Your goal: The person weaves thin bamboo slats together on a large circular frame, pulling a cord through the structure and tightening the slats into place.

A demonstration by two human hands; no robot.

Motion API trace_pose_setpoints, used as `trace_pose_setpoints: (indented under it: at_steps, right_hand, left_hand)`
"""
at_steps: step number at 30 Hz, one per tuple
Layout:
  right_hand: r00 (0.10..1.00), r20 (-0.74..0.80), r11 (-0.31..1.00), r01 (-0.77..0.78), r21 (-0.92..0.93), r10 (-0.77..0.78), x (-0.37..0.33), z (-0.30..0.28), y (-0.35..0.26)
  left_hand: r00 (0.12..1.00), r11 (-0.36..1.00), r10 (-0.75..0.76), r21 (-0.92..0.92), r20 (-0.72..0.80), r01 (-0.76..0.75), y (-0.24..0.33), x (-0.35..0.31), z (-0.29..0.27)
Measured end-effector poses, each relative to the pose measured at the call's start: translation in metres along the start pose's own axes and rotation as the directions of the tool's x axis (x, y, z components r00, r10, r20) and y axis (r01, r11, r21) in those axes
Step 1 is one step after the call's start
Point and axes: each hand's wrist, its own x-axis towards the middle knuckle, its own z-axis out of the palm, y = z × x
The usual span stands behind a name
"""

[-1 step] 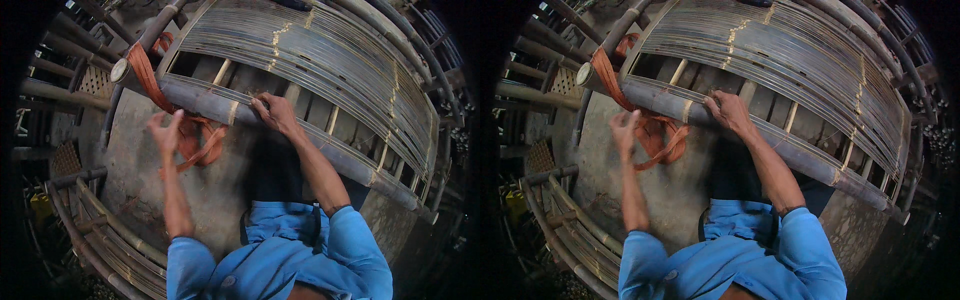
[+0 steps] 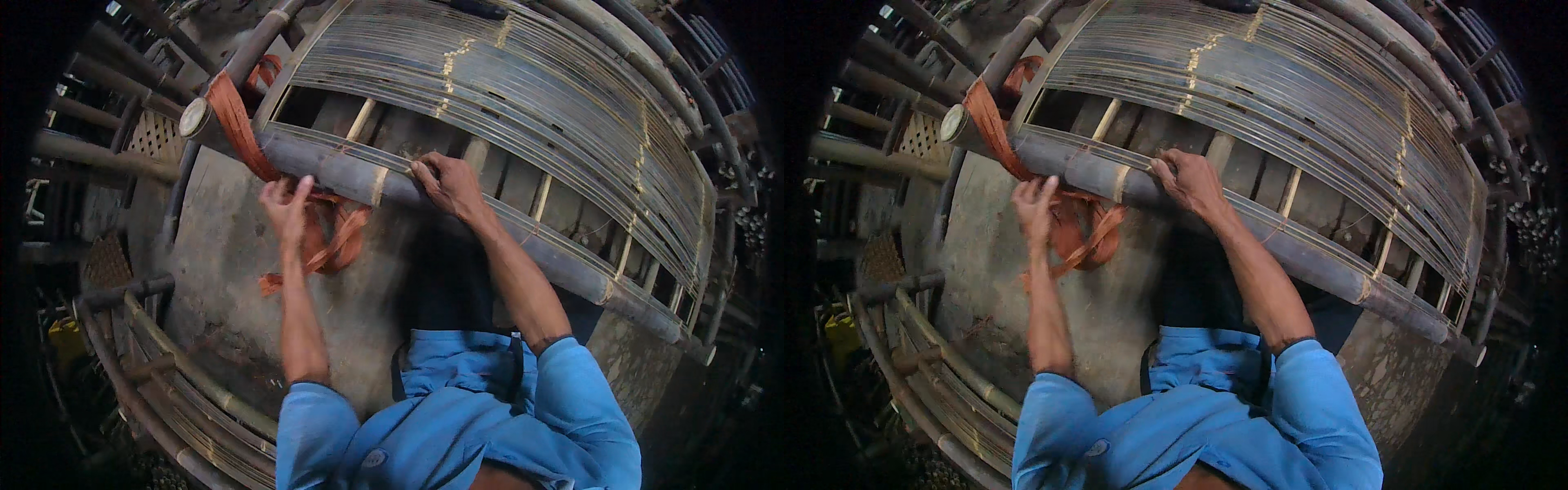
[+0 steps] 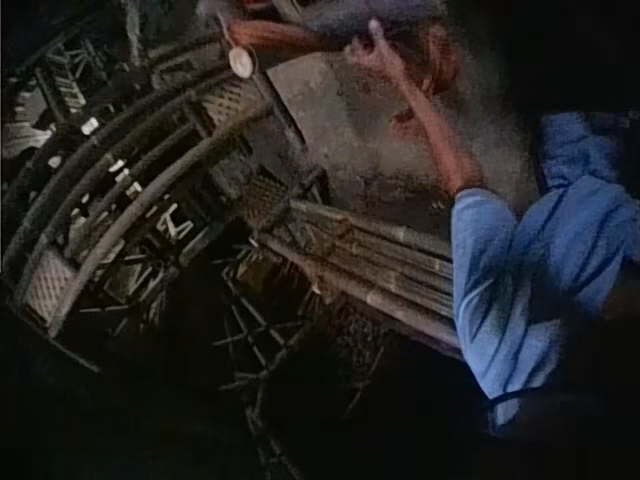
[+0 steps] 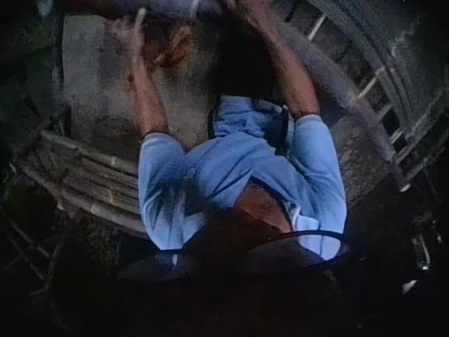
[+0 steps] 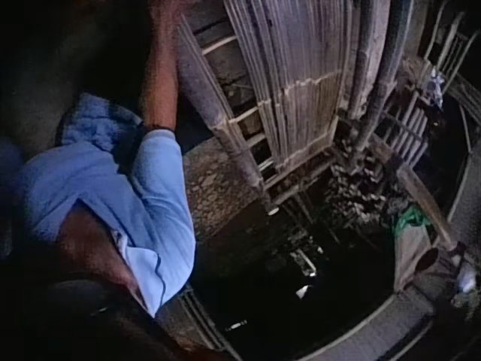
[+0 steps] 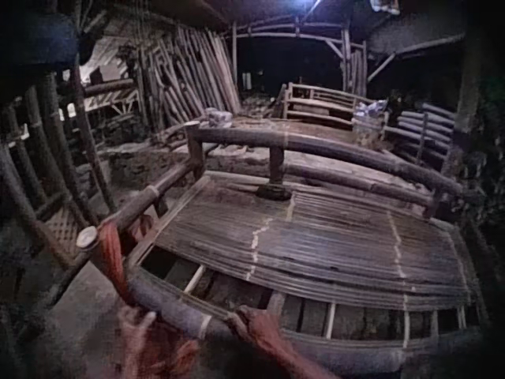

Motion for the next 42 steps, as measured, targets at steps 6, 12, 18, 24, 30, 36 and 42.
trace_pose_setpoints:
  at_steps: [6,12,18,24,30,36,42]
  right_hand:
    - [0.996,-0.083,1.0,0.016,0.009,-0.016,-0.003,-0.007,0.019]
    - [1.0,-0.018,0.994,-0.019,0.108,0.021,-0.001,-0.006,0.002]
    - [0.999,-0.039,0.994,-0.015,0.109,0.019,0.017,0.006,0.002]
    - [0.898,-0.21,0.894,0.42,0.155,-0.386,0.059,0.05,-0.013]
    - [0.845,-0.176,0.828,0.531,0.181,-0.504,0.081,0.077,-0.041]
    - [0.834,0.287,0.848,0.34,0.406,-0.472,0.092,0.087,-0.043]
    - [0.835,-0.32,0.835,0.519,0.184,-0.448,0.082,0.13,-0.079]
  left_hand:
    - [0.789,0.569,-0.498,-0.55,0.36,0.611,-0.078,-0.048,-0.061]
    - [0.844,0.802,-0.53,0.369,0.076,0.47,-0.174,-0.077,-0.243]
    - [0.947,0.964,-0.201,0.225,0.251,0.144,-0.036,-0.039,-0.057]
    - [0.65,0.763,-0.449,-0.116,0.613,0.636,0.038,-0.007,0.02]
    - [0.837,0.992,0.109,-0.113,0.536,-0.056,0.084,-0.001,-0.053]
    - [0.687,0.865,0.383,-0.501,0.618,-0.031,0.16,-0.025,-0.047]
    - [0.898,0.838,0.254,-0.546,0.36,-0.019,0.132,-0.036,-0.073]
